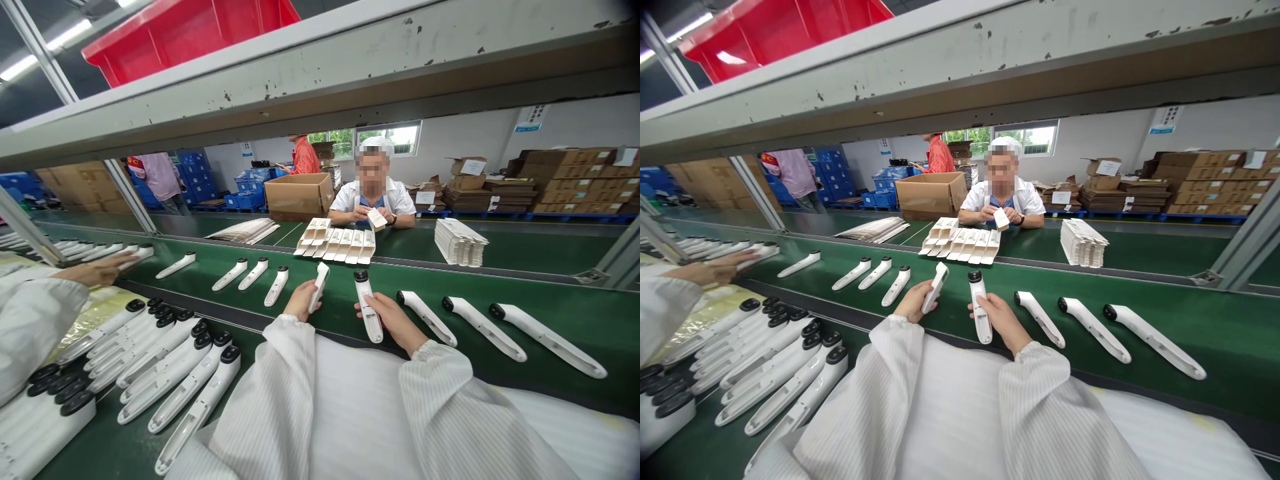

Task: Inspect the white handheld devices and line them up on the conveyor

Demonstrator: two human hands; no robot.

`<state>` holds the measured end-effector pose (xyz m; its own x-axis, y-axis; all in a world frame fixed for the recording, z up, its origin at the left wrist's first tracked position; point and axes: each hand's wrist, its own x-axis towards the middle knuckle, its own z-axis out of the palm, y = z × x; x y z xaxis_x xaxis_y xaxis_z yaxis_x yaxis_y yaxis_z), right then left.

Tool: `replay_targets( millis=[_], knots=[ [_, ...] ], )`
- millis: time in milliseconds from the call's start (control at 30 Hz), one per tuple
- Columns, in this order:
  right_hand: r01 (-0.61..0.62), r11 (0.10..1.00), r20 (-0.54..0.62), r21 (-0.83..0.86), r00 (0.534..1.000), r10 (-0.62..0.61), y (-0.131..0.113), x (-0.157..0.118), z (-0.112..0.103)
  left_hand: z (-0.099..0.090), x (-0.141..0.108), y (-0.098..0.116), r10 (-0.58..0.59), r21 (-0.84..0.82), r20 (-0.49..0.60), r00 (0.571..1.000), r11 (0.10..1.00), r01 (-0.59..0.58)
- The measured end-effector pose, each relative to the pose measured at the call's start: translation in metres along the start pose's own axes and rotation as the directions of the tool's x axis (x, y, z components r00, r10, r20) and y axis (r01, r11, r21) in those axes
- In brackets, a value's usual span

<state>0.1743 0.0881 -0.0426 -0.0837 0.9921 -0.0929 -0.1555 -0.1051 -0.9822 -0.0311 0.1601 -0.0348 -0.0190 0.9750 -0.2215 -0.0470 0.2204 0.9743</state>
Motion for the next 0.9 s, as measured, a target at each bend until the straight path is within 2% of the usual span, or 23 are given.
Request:
replay_targets(
  millis=[67,167,267,333,400,467,533,567,633,767,833,900],
  knots=[
    [0.018,0.996,-0.017,-0.086,1.000,-0.020,0.002,0.003,-0.002,0.012,-0.009,0.001,-0.054,-0.278,0.186,0.981,0.955,0.105],
    [0.034,0.948,-0.106,-0.318,0.992,-0.071,0.008,0.009,-0.009,0.032,-0.023,0.002,-0.073,-0.469,0.346,0.935,0.850,0.240],
    [-0.020,0.827,-0.238,-0.561,0.961,-0.139,0.016,0.015,-0.016,0.046,-0.035,0.003,-0.071,-0.494,0.384,0.921,0.827,0.270],
    [-0.016,0.757,-0.267,-0.653,0.940,-0.211,0.019,0.017,-0.020,0.053,-0.041,0.003,-0.067,-0.481,0.402,0.913,0.833,0.273],
    [0.048,0.699,-0.250,-0.713,0.914,-0.319,0.020,0.016,-0.021,0.056,-0.045,0.004,-0.075,-0.470,0.420,0.904,0.834,0.288],
    [0.158,0.653,-0.212,-0.741,0.868,-0.450,0.017,0.013,-0.018,0.060,-0.047,0.004,-0.081,-0.462,0.434,0.897,0.835,0.299],
    [0.279,0.654,-0.165,-0.703,0.831,-0.532,0.013,0.010,-0.012,0.063,-0.048,0.003,-0.088,-0.461,0.434,0.897,0.834,0.305],
    [0.332,0.684,-0.145,-0.650,0.829,-0.540,0.011,0.009,-0.009,0.064,-0.048,0.001,-0.089,-0.464,0.420,0.903,0.834,0.298],
    [0.384,0.786,-0.102,-0.484,0.867,-0.487,0.010,0.007,-0.001,0.068,-0.047,-0.003,-0.063,-0.479,0.367,0.928,0.842,0.247],
    [0.283,0.949,-0.019,-0.137,0.957,-0.288,0.009,0.006,0.007,0.072,-0.045,-0.012,0.005,-0.459,0.300,0.954,0.877,0.140],
    [0.205,0.979,-0.001,-0.023,0.979,-0.205,0.007,0.005,0.006,0.071,-0.043,-0.013,-0.021,-0.408,0.306,0.952,0.901,0.151],
    [0.148,0.988,0.014,0.047,0.989,-0.149,0.005,0.002,0.005,0.065,-0.038,-0.011,-0.022,-0.304,0.276,0.961,0.946,0.109]
  ],
)
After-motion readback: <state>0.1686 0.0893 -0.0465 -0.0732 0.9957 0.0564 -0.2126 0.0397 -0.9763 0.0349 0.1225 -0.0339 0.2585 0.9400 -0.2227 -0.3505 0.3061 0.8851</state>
